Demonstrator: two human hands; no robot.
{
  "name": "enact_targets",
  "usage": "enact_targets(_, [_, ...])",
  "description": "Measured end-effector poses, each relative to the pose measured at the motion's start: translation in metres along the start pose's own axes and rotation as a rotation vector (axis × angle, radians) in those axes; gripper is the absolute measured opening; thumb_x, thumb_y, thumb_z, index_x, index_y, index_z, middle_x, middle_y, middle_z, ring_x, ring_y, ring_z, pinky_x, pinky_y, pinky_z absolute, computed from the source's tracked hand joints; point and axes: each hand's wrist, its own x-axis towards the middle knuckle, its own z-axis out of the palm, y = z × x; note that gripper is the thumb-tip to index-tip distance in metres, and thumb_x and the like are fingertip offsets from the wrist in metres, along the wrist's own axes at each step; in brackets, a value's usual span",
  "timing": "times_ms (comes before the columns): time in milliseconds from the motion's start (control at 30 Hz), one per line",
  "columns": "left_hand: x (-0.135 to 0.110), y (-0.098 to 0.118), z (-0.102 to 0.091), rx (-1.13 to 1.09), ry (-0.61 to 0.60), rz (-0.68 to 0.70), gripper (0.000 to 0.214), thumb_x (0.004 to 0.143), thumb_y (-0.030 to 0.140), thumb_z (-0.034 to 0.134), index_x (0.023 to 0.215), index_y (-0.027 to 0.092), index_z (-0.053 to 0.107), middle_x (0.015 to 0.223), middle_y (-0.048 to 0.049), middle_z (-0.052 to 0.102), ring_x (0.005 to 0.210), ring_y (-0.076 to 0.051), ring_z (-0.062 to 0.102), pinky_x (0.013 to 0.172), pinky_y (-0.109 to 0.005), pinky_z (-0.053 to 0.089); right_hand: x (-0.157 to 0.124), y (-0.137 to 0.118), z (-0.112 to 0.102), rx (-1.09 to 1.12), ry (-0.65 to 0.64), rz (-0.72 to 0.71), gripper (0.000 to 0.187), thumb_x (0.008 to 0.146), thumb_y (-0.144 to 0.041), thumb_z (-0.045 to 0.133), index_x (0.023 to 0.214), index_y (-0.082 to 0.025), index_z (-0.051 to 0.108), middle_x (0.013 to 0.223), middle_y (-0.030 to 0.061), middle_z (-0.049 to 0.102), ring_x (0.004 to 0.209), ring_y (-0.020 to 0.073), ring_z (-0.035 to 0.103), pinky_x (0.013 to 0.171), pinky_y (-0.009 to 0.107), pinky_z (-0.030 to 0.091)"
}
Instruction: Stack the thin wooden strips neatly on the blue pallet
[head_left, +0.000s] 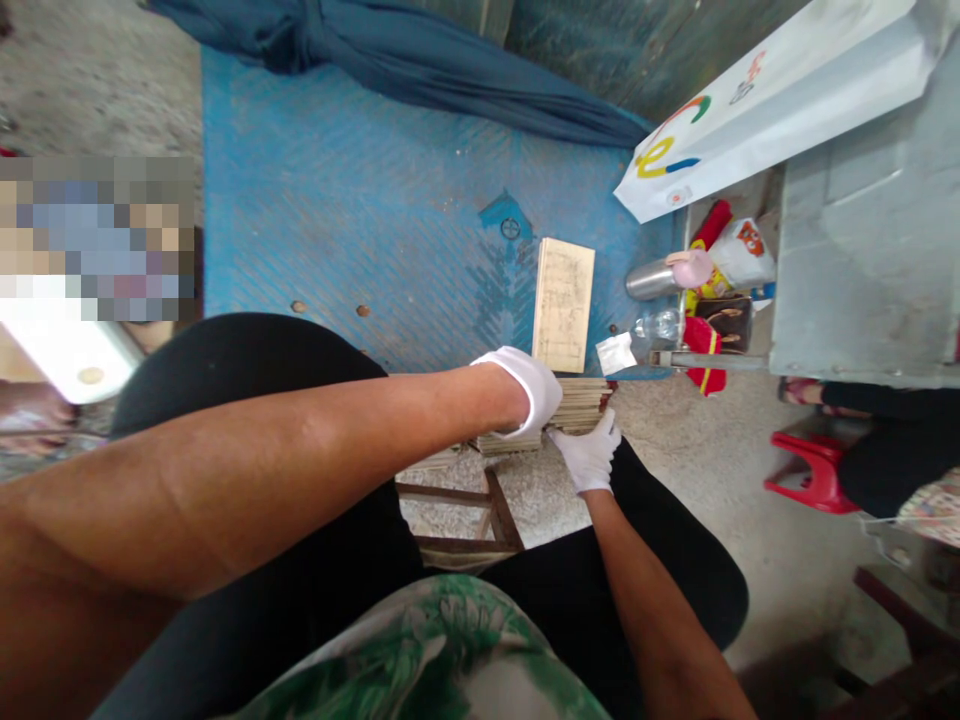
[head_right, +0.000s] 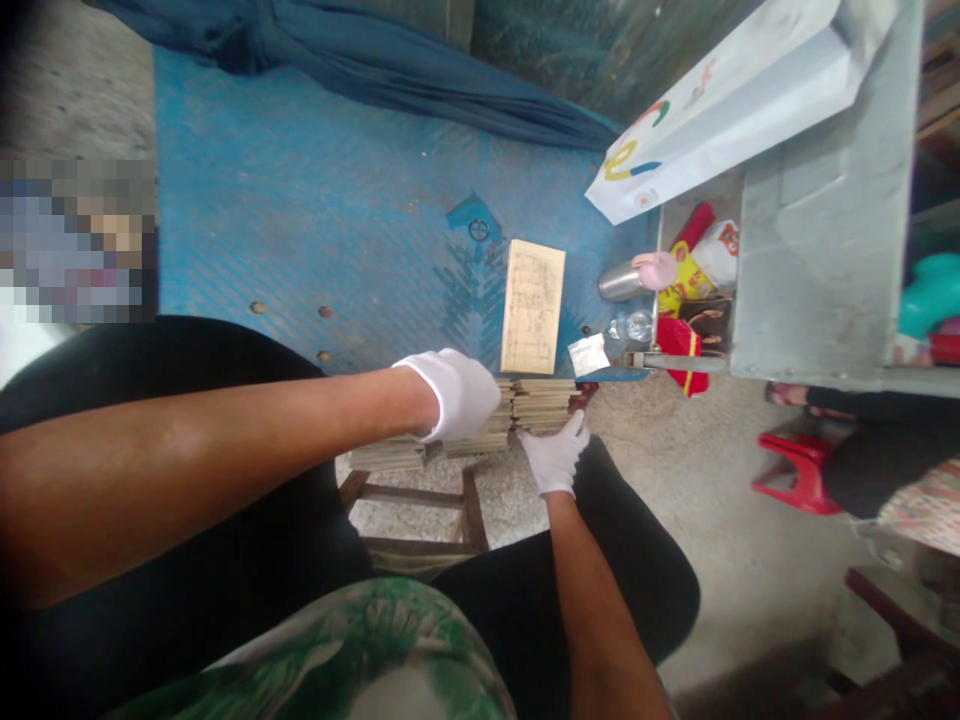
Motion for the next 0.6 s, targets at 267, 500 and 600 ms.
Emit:
enact_targets(267, [0.003,-0.002,0.002,-0.024,0.061,0.038,0.036,0.07,0.015,0.068,0.105,0.012,0.075,0.092,-0.0188,0.073,0.084,-0.029,0.068,0.075,-0.036,0.051,-0.015,-0.011,-0.034,-0.043,0.144,0.059,0.116,0.052,-0.058,0.078,0.148,-0.018,0.025,0.142,0.0201,0.036,0.12,0.0375,0.049,0.097,0.044,0.044])
enact_targets(500, [0.002,0.019,0.013,0.032,0.192,0.233,0.027,0.085,0.023,0.056,0.1,0.009,0.074,0.089,-0.0201,0.072,0.088,-0.03,0.069,0.073,-0.037,0.052,-0.049,-0.026,-0.126,-0.014,0.298,-0.016,0.116,0.053,-0.061,0.077,0.149,-0.019,0.026,0.139,0.0191,0.042,0.125,0.0389,0.046,0.101,0.047,0.042])
enact_targets(600, [-0.001,0.037,0.023,0.02,0.304,0.3,0.03,0.089,0.025,0.05,0.1,0.006,0.07,0.092,-0.0213,0.071,0.087,-0.032,0.069,0.069,-0.039,0.053,-0.065,-0.031,-0.166,0.077,0.329,-0.103,0.113,0.054,-0.059,0.077,0.147,-0.019,0.027,0.134,0.0175,0.046,0.115,0.0353,0.055,0.092,0.046,0.049])
